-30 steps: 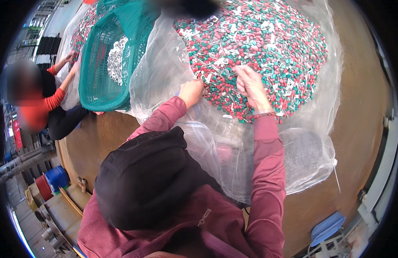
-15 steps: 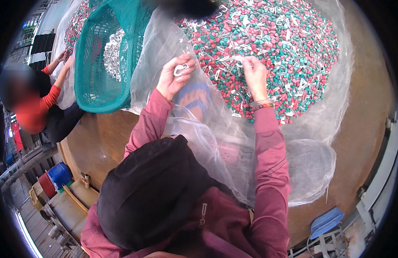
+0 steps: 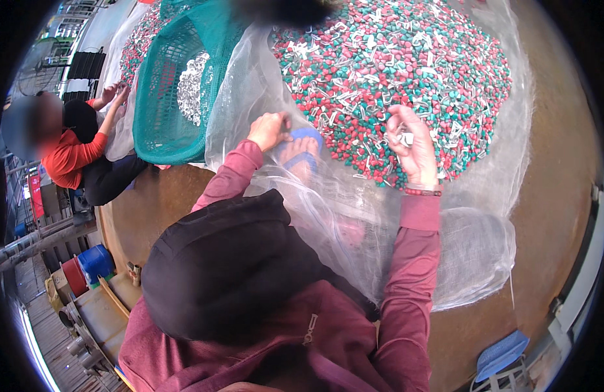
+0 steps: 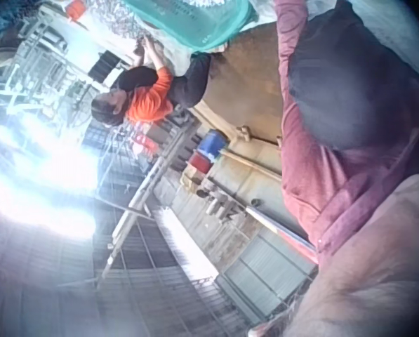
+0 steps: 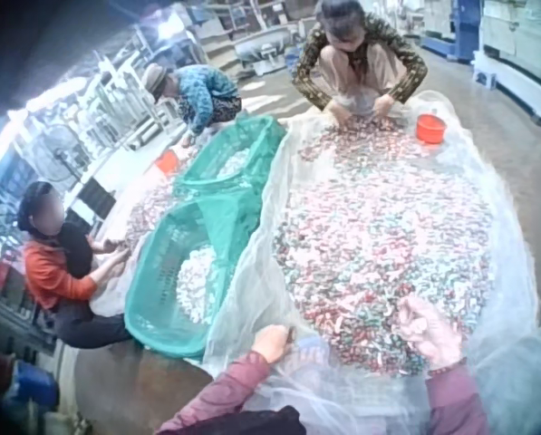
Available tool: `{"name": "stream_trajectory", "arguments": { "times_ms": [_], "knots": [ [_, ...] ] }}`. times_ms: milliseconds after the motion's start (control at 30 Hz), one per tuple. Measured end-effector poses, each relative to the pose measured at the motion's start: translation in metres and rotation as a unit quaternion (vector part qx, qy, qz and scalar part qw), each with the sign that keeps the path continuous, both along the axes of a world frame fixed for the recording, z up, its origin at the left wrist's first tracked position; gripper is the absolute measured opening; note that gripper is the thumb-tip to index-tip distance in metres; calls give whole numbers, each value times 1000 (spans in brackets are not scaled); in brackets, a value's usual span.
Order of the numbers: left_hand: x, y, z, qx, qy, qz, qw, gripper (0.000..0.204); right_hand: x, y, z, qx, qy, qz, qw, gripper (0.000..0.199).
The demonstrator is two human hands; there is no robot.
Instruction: The person sits on the floor and sorts small red, green, and white plastic pieces by hand from a large pile on a plastic sheet into a green basket. Other workers are also sorting nearby.
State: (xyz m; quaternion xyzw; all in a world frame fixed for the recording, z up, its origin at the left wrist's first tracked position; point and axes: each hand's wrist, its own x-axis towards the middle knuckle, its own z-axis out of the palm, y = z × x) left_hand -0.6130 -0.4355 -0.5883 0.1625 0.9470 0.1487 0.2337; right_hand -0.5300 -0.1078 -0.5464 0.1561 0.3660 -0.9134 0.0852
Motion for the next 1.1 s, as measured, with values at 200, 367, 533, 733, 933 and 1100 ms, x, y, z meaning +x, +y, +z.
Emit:
{"name": "stream_trajectory", "arguments": {
  "times_ms": [200,367,533,733,933,1100],
  "knots": [
    [-2,61,-8,111,159,-102,976,22,8,-60,-34,17,-88,-3,996,17],
    [-9,68,-28,-57,141,-179,972,26,12,-85,-47,378,-32,-71,923,21],
    [-18,58,-15,90,66,-38,993,24,-25,-84,-68,740,128,-28,659,29],
    [-32,60,21,436,-147,109,881,25,-44,-58,-76,788,109,30,605,11],
    [-36,69,46,327,-45,4,944,24,-7,21,-42,664,-113,173,718,25],
    [-26,82,52,706,-485,137,497,7,10,40,-5,251,-47,136,957,23]
  ]
}}
